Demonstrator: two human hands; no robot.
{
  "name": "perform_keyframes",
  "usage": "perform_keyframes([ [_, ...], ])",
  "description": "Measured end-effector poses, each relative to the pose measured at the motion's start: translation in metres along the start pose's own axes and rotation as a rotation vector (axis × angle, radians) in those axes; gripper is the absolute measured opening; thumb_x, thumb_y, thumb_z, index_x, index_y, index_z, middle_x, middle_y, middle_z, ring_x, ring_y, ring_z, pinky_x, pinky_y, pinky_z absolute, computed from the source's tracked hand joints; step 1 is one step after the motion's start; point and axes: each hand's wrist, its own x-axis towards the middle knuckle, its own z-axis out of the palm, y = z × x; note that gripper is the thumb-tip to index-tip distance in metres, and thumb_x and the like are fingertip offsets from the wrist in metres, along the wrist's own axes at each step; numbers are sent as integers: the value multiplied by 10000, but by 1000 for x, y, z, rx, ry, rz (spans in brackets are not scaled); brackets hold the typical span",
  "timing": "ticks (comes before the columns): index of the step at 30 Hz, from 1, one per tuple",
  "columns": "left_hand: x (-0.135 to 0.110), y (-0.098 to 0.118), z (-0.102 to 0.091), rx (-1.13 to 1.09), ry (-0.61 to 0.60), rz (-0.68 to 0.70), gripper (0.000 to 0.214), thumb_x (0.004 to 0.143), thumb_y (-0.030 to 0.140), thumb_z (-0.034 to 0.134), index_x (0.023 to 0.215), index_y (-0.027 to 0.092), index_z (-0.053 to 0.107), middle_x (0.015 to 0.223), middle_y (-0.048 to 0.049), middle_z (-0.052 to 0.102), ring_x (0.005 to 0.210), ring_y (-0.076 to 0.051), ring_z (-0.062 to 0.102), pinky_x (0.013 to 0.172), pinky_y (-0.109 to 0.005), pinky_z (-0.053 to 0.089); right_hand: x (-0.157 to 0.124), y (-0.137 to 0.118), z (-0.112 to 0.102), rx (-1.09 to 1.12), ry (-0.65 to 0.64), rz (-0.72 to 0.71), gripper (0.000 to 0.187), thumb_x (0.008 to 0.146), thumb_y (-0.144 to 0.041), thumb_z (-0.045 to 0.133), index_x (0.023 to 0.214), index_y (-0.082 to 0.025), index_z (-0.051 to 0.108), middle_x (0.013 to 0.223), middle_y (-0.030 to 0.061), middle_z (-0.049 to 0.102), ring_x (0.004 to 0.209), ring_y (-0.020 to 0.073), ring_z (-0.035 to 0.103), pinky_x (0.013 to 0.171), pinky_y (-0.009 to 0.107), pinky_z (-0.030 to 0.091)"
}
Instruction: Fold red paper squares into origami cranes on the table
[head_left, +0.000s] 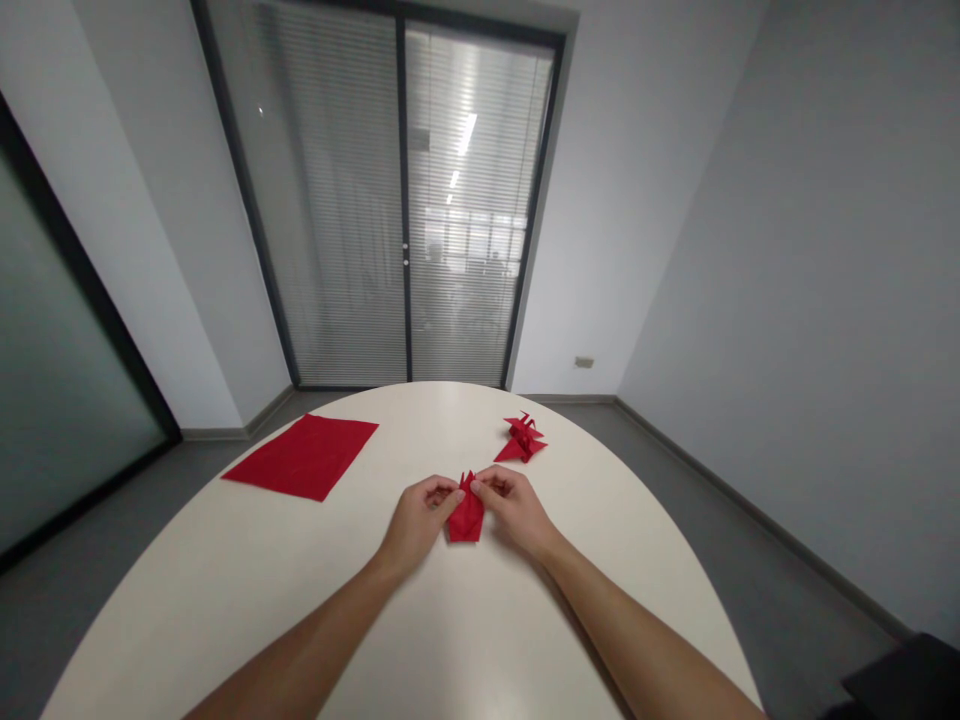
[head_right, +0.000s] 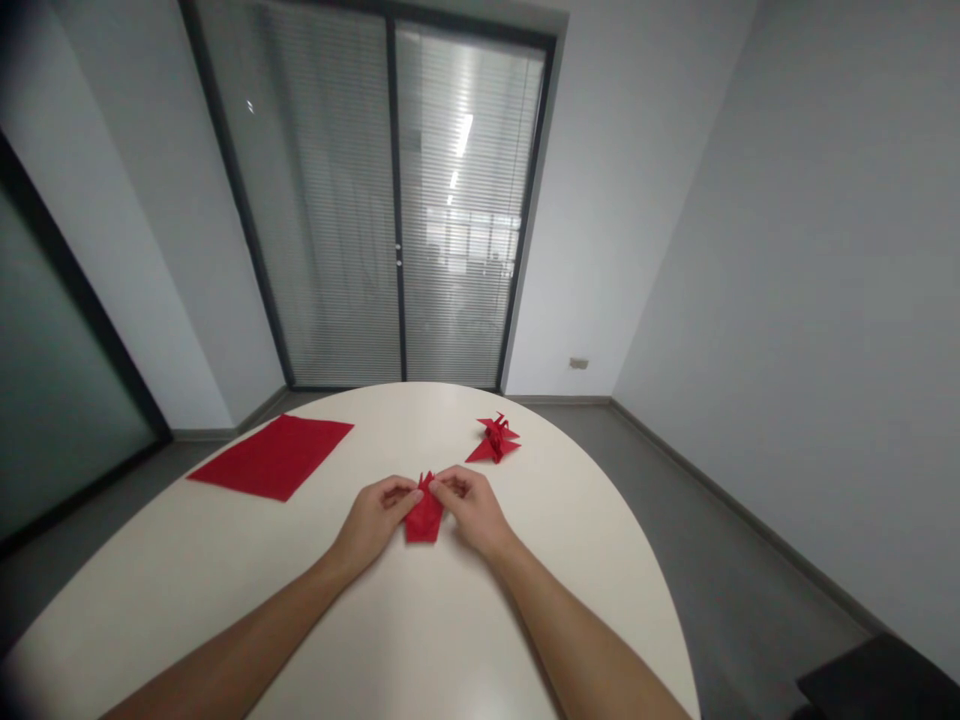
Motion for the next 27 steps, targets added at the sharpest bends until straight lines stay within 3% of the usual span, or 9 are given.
perform_keyframes([
  [11, 0, 2, 0, -30, -44, -57, 199, 739, 352, 684, 811, 173, 731, 809, -60, 764, 736, -209, 690, 703, -307, 533, -1, -7, 0, 70, -30, 54, 334, 798, -490, 724, 769, -161, 676, 618, -18, 596, 578, 119, 506, 588, 256, 388],
  [20, 1, 2, -2, 3, -49, -61, 202, 738, 357, 691, 798, 171, 743, 800, -66, 770, 718, -214, 687, 690, -311, 529, 0, -5, -1, 87, 13, 94, 324, 744, -475, 766, 795, -187, 627, 643, -22, 602, 592, 128, 547, 563, 244, 436],
  [25, 4, -5, -4, -5, 32, -35, 229, 762, 386, 695, 822, 167, 719, 788, -60, 751, 732, -209, 688, 696, -309, 536, -2, -1, -2, 154, -94, 155, 457, 727, -447, 802, 1068, -189, 642, 767, 1, 677, 642, 136, 607, 607, 259, 473],
  [27, 5, -8, -5, -27, 67, -38, 253, 762, 406, 702, 836, 164, 703, 785, -57, 741, 739, -206, 689, 698, -309, 541, -2, 2, -2, 170, -128, 159, 481, 709, -417, 821, 1089, -184, 640, 833, 20, 702, 669, 139, 630, 632, 266, 486],
])
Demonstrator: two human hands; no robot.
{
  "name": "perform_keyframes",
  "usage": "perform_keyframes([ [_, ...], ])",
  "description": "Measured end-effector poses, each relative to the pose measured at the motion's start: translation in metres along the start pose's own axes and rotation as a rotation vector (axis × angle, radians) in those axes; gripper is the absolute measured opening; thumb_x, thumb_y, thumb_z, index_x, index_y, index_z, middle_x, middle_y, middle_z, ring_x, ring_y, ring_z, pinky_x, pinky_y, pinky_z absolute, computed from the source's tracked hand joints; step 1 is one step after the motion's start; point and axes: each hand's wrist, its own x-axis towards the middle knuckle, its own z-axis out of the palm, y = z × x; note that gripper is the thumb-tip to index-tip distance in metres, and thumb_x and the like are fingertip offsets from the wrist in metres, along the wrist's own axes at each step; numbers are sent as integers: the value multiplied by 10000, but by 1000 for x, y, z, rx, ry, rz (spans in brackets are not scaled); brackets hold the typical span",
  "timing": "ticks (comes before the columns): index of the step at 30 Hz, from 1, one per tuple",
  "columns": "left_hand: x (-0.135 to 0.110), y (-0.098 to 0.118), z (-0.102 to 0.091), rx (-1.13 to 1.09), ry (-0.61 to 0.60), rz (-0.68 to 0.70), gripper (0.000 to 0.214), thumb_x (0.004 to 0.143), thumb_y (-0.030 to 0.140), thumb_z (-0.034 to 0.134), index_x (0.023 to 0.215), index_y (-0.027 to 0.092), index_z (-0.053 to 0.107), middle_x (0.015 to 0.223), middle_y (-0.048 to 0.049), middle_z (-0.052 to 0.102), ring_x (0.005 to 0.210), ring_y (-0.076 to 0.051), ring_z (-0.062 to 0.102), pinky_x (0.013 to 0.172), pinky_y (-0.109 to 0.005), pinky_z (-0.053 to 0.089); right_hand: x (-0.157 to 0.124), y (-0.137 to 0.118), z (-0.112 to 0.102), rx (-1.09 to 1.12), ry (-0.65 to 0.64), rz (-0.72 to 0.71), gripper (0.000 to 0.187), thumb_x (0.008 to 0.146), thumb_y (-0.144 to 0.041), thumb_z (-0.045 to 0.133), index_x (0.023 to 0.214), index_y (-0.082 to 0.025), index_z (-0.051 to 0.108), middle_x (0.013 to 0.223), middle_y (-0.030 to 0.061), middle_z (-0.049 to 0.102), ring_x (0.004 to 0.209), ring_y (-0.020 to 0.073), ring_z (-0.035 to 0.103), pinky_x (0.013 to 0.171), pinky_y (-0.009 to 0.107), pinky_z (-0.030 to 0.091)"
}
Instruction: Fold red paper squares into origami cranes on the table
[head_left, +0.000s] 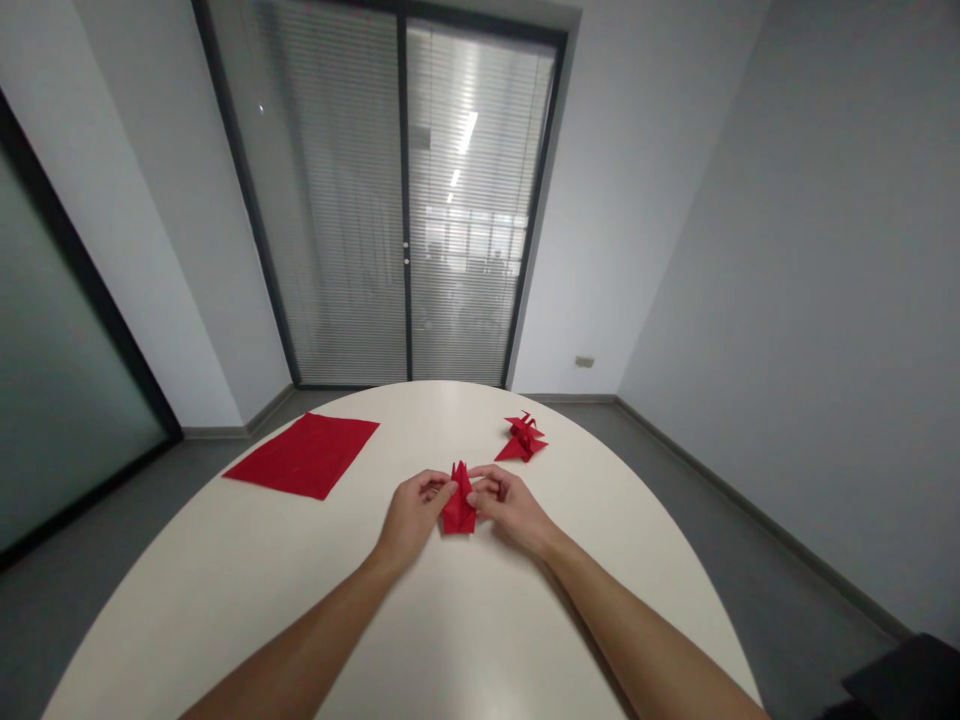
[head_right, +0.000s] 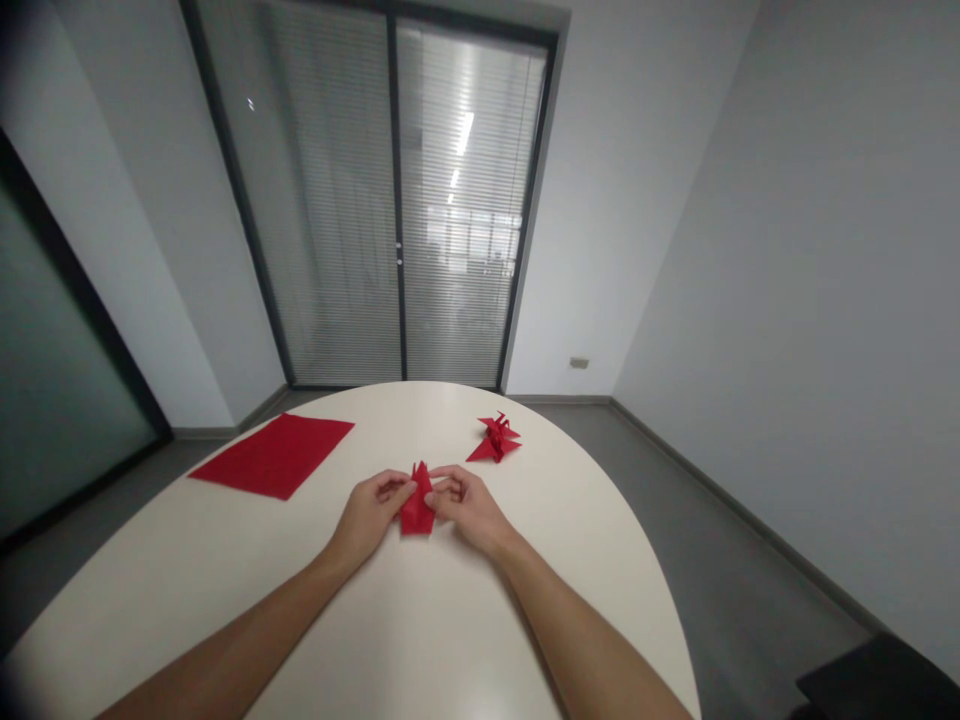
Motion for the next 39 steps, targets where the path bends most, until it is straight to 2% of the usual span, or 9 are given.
perform_keyframes([
  [5, 0, -4, 2, -121, 3, -56, 372, 735, 414, 739, 986, 177, 602, 819, -32, 715, 707, -174, 687, 643, -273, 537, 5, 6, -2, 15, 130, -38, 426, 683, -416, 834, 977, -184, 630, 747, -3, 684, 620, 133, 620, 609, 264, 490],
  [10, -3, -2, 4, -79, -41, -75, 312, 720, 419, 735, 863, 186, 584, 805, -16, 689, 622, -143, 647, 539, -227, 465, 7, 5, -5, -31, 185, -92, 384, 695, -444, 823, 900, -177, 637, 732, 0, 663, 624, 123, 596, 596, 251, 481],
  [14, -4, 1, 4, -69, -86, -95, 293, 698, 405, 731, 841, 179, 613, 784, -14, 690, 592, -136, 626, 530, -226, 444, 6, 3, -5, -64, 200, -100, 387, 718, -474, 802, 914, -180, 643, 743, 4, 659, 623, 130, 591, 580, 257, 486],
  [20, 0, -6, 2, -77, -18, -110, 284, 677, 396, 733, 798, 177, 598, 695, 12, 657, 529, -124, 587, 494, -223, 426, 5, 3, -5, -5, 120, -81, 411, 698, -428, 826, 971, -198, 622, 798, 4, 686, 667, 139, 630, 645, 270, 501],
  [26, 1, -4, 0, -95, -15, -88, 248, 694, 373, 721, 814, 176, 630, 744, -7, 688, 533, -123, 598, 501, -228, 450, 4, 4, -9, -63, 69, -55, 291, 753, -379, 766, 922, -176, 645, 657, -25, 660, 564, 118, 579, 589, 251, 434],
  [33, 0, 1, 0, -167, -31, -124, 257, 671, 357, 728, 825, 157, 675, 796, -54, 730, 630, -164, 669, 576, -263, 519, 4, 2, -10, -65, 85, -115, 110, 728, -271, 704, 797, -187, 719, 861, 27, 721, 734, 157, 619, 692, 285, 477],
  [39, 1, -1, 1, -187, -13, -132, 279, 670, 372, 751, 837, 156, 688, 835, -63, 743, 699, -189, 705, 630, -280, 545, 2, -1, -9, -80, 72, -75, 160, 768, -301, 674, 852, -190, 751, 928, 47, 717, 804, 182, 635, 722, 304, 495],
])
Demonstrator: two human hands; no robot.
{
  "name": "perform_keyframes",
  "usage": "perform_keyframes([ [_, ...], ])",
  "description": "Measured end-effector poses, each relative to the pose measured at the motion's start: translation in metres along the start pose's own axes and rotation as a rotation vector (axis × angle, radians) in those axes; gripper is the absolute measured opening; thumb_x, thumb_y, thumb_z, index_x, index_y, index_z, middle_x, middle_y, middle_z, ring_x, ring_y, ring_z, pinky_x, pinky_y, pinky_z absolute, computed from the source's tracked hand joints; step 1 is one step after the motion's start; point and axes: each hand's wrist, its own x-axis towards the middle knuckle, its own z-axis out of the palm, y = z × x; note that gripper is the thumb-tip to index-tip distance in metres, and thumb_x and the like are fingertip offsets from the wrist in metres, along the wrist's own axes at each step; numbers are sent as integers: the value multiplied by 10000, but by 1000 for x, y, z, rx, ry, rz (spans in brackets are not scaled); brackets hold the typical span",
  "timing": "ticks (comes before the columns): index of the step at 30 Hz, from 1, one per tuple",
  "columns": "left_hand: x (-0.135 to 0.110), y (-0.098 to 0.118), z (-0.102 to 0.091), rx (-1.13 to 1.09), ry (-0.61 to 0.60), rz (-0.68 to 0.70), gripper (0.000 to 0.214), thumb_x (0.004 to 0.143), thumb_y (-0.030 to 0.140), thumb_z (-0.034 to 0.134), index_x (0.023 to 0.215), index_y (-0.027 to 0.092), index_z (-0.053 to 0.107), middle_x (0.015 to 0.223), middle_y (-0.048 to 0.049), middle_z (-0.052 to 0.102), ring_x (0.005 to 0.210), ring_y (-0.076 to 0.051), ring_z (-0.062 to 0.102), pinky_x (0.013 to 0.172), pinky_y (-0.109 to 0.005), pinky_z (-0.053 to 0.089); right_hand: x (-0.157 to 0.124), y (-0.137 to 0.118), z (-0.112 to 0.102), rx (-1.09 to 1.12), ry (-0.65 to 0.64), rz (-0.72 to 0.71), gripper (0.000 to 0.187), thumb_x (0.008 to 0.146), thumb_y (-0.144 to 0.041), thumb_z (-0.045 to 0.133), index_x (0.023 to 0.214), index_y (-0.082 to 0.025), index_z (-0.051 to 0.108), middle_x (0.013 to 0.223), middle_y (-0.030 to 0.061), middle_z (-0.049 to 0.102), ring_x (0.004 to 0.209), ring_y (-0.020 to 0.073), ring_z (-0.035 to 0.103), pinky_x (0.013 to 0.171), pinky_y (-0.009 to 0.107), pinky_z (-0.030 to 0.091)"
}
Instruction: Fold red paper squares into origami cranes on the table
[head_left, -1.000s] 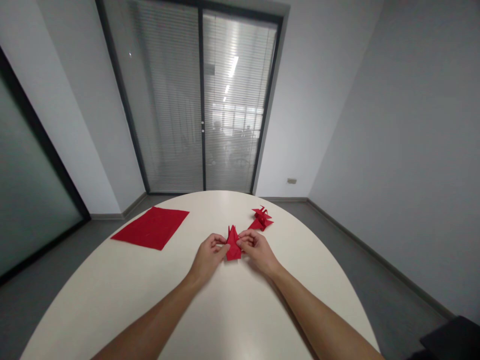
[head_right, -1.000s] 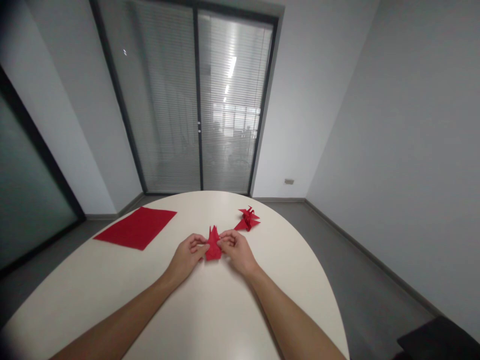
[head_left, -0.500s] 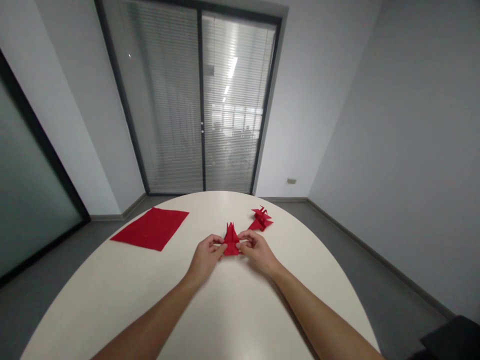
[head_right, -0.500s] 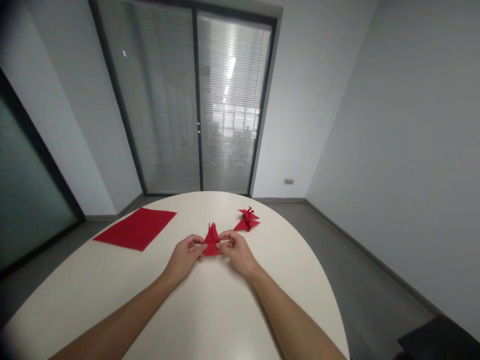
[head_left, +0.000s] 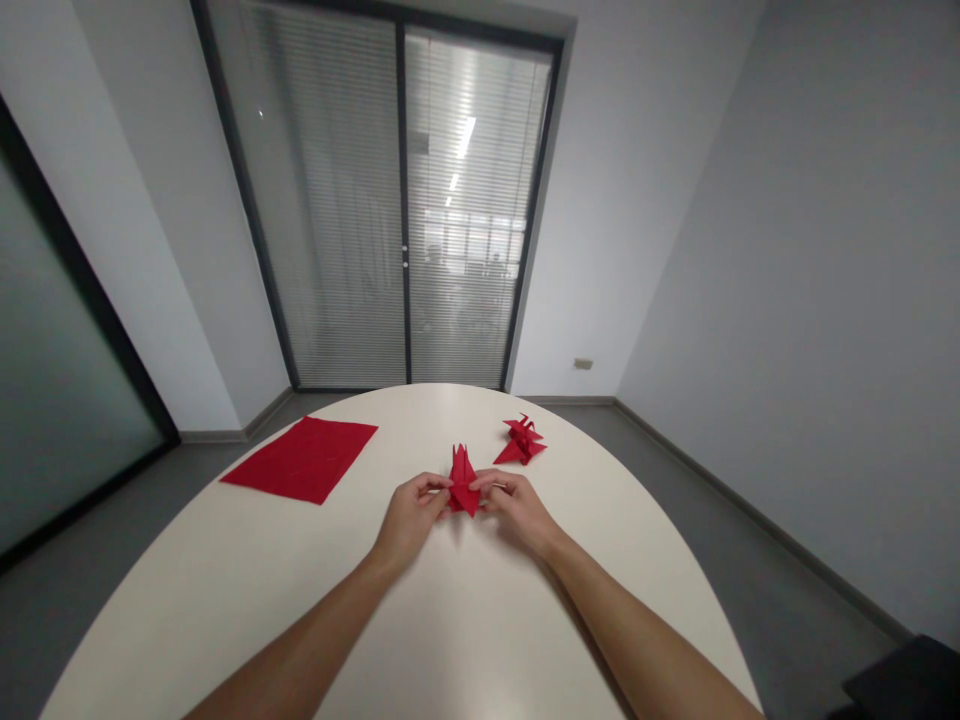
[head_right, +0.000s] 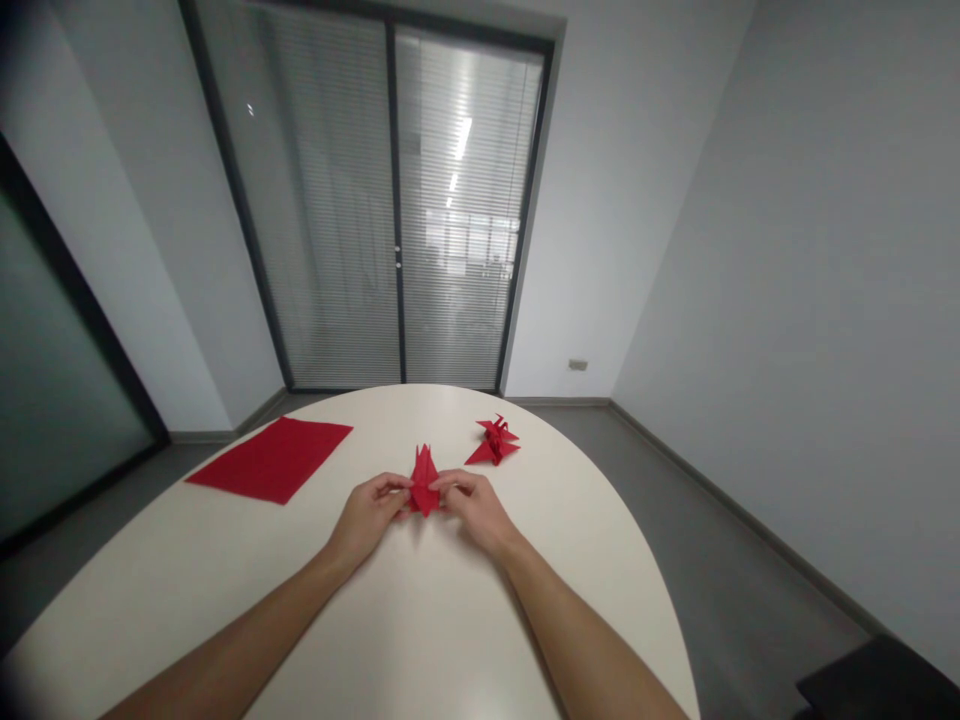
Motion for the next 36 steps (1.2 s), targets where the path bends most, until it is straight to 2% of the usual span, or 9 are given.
perform_keyframes([
  [5, -2, 4, 1, -18, -4, -21, 330, 659, 413, 785, 847, 157, 693, 821, -68, 748, 724, -212, 719, 671, -311, 570, 0, 1, 3, -32, 25, -4, 259, 726, -355, 787, 893, -172, 710, 783, 27, 716, 696, 164, 633, 673, 287, 469],
  [9, -4, 5, 0, -12, -16, -32, 364, 691, 442, 764, 903, 160, 678, 858, -66, 741, 766, -207, 718, 684, -299, 565, 1, 4, 4, -59, 67, -10, 338, 712, -351, 807, 973, -180, 674, 704, 2, 702, 639, 156, 628, 634, 274, 442],
  [14, -5, 2, 0, 69, -35, 33, 354, 717, 388, 745, 965, 163, 629, 872, -50, 720, 722, -171, 688, 631, -260, 526, 1, 3, 4, -67, 78, -49, 338, 705, -342, 811, 971, -192, 665, 774, 4, 697, 677, 154, 624, 637, 273, 455],
  [19, -2, 1, 1, 107, 14, 141, 318, 671, 278, 754, 939, 160, 629, 870, -51, 725, 727, -163, 670, 736, -300, 539, 1, 3, 5, -44, 82, -76, 367, 679, -315, 830, 980, -206, 652, 880, 15, 698, 744, 162, 626, 670, 282, 484],
  [24, -1, 2, 0, 171, 57, 209, 258, 693, 268, 732, 919, 169, 659, 871, -53, 734, 796, -192, 681, 784, -329, 540, 1, 2, 5, -16, 65, -103, 393, 698, -305, 820, 1037, -217, 644, 1000, 38, 703, 769, 157, 628, 700, 289, 497],
  [29, -2, 7, 0, 211, 66, 229, 256, 725, 268, 713, 961, 171, 686, 909, -62, 754, 844, -204, 697, 825, -341, 541, 2, 5, 5, 0, 65, -107, 341, 707, -315, 817, 993, -216, 659, 924, 28, 718, 766, 168, 640, 716, 298, 501],
  [36, -6, 10, -1, 289, 71, 205, 278, 781, 293, 681, 1032, 181, 725, 990, -81, 768, 909, -226, 704, 653, -281, 553, 4, 7, 3, -108, 115, -105, 314, 734, -320, 785, 1009, -179, 730, 912, 62, 753, 808, 204, 669, 799, 353, 513],
])
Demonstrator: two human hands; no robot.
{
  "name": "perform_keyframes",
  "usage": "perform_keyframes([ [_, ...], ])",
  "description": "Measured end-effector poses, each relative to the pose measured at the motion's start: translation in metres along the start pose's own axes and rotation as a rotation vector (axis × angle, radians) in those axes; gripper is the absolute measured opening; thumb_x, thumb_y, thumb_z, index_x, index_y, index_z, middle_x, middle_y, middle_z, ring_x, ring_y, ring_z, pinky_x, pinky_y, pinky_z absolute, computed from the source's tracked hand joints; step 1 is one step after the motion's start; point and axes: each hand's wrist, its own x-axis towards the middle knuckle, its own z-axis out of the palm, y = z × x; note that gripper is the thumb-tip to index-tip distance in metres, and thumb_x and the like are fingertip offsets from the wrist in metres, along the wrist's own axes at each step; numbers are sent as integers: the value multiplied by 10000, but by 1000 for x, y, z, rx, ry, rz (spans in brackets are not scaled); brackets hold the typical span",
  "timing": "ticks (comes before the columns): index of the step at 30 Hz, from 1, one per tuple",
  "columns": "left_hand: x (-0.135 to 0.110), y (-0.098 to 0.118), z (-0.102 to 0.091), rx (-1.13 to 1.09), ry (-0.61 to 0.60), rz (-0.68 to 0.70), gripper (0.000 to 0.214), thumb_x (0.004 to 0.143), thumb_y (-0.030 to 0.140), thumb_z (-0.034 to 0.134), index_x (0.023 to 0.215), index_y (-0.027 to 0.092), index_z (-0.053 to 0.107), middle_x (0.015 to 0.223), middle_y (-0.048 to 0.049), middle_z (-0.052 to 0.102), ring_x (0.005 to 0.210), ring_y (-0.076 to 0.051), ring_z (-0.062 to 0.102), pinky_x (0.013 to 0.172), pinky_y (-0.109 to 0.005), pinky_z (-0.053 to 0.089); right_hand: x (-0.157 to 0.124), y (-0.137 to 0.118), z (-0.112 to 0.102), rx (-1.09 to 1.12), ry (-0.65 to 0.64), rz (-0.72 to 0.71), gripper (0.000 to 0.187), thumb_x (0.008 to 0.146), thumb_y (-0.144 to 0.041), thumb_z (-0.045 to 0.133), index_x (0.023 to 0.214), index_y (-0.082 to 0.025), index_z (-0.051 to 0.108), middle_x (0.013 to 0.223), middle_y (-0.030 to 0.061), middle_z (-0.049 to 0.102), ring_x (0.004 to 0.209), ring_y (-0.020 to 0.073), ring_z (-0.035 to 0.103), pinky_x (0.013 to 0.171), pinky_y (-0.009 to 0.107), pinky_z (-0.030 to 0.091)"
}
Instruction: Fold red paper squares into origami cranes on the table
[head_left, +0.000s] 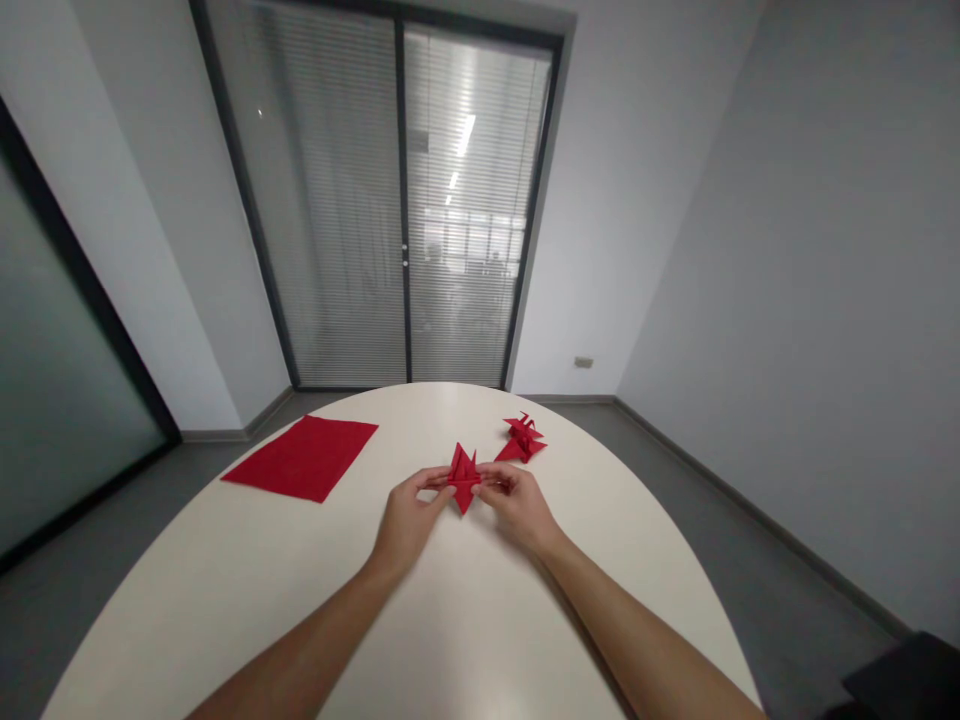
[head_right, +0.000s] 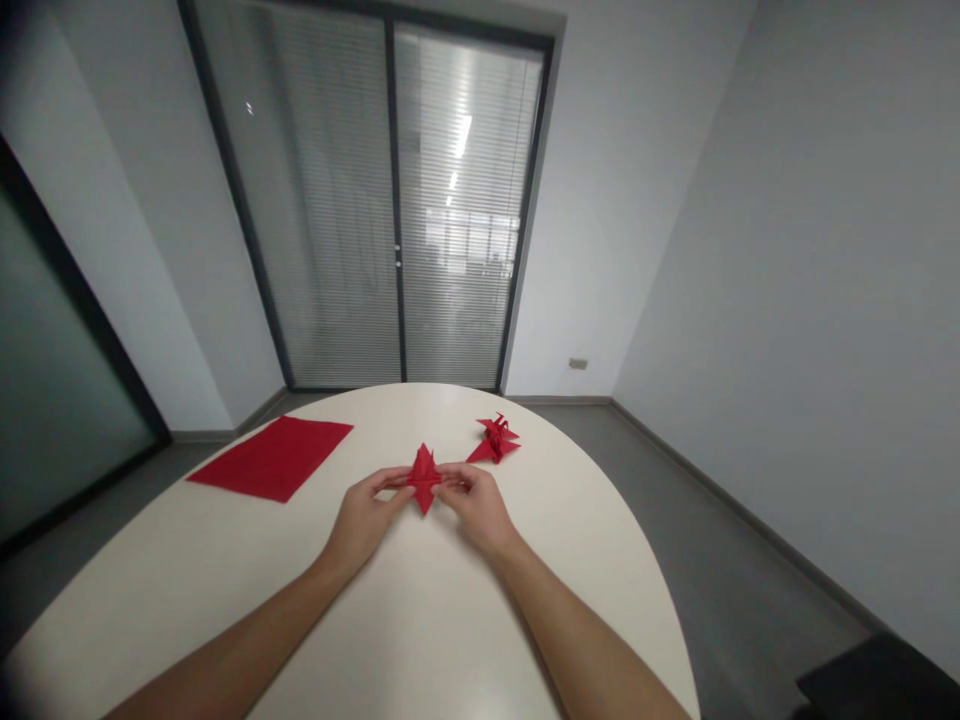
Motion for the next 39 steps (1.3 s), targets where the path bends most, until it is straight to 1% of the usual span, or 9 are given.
perform_keyframes([
  [5, -2, 3, -2, 75, 40, 38, 214, 791, 286, 675, 972, 197, 747, 952, -64, 769, 877, -221, 703, 628, -270, 535, -1, -2, 0, -92, 24, -29, 265, 759, -315, 764, 984, -176, 750, 907, 70, 761, 817, 215, 683, 801, 358, 521],
  [10, -2, 2, -3, 130, 48, 145, 144, 813, 287, 658, 896, 203, 740, 893, -49, 737, 836, -203, 684, 600, -251, 510, -3, -7, 0, -182, 32, -76, 178, 784, -332, 745, 884, -185, 747, 865, 54, 723, 790, 196, 666, 745, 318, 511],
  [14, -1, -2, -2, 130, 55, 204, 136, 832, 318, 655, 857, 204, 725, 908, -51, 709, 875, -202, 668, 590, -235, 501, -4, -15, 1, -233, 29, -119, 173, 814, -363, 715, 869, -200, 730, 932, 59, 699, 841, 196, 656, 736, 309, 505],
  [17, -2, -2, -1, 98, 43, 162, 139, 831, 314, 649, 875, 203, 719, 929, -50, 720, 892, -205, 673, 599, -235, 505, -6, -19, 3, -253, 15, -103, 164, 831, -352, 695, 892, -202, 721, 926, 59, 715, 857, 205, 653, 772, 330, 495],
  [23, -2, 4, 1, 80, 16, 35, 163, 787, 329, 646, 832, 186, 711, 840, -50, 739, 810, -214, 678, 589, -253, 505, -7, -18, 2, -267, -1, -95, 192, 836, -374, 703, 919, -204, 732, 917, 53, 724, 858, 209, 645, 781, 328, 480],
  [27, -3, 5, 3, 84, -22, 35, 166, 773, 336, 635, 815, 187, 694, 817, -43, 738, 790, -210, 675, 627, -267, 501, -7, -19, 2, -283, -66, -153, 195, 871, -397, 681, 874, -215, 749, 873, 45, 709, 813, 195, 624, 747, 308, 459],
  [31, -4, 6, 2, 108, -48, 34, 174, 785, 347, 626, 808, 187, 690, 808, -40, 733, 769, -206, 663, 654, -278, 492, -8, -21, 2, -304, -60, -176, 202, 894, -391, 657, 850, -214, 742, 832, 32, 694, 785, 184, 606, 718, 292, 438],
  [35, -4, 9, 0, 115, -82, 47, 176, 792, 347, 621, 797, 186, 692, 795, -40, 729, 765, -206, 655, 667, -283, 488, -7, -20, 2, -321, -55, -135, 193, 873, -387, 680, 840, -212, 753, 834, 34, 706, 769, 183, 604, 681, 282, 421],
  [39, -3, 8, 1, 102, -57, 30, 165, 794, 343, 611, 774, 191, 674, 783, -40, 727, 761, -209, 655, 682, -294, 496, -5, -16, 1, -284, -44, -64, 225, 848, -427, 703, 855, -214, 778, 835, 44, 724, 778, 196, 624, 680, 287, 433],
])
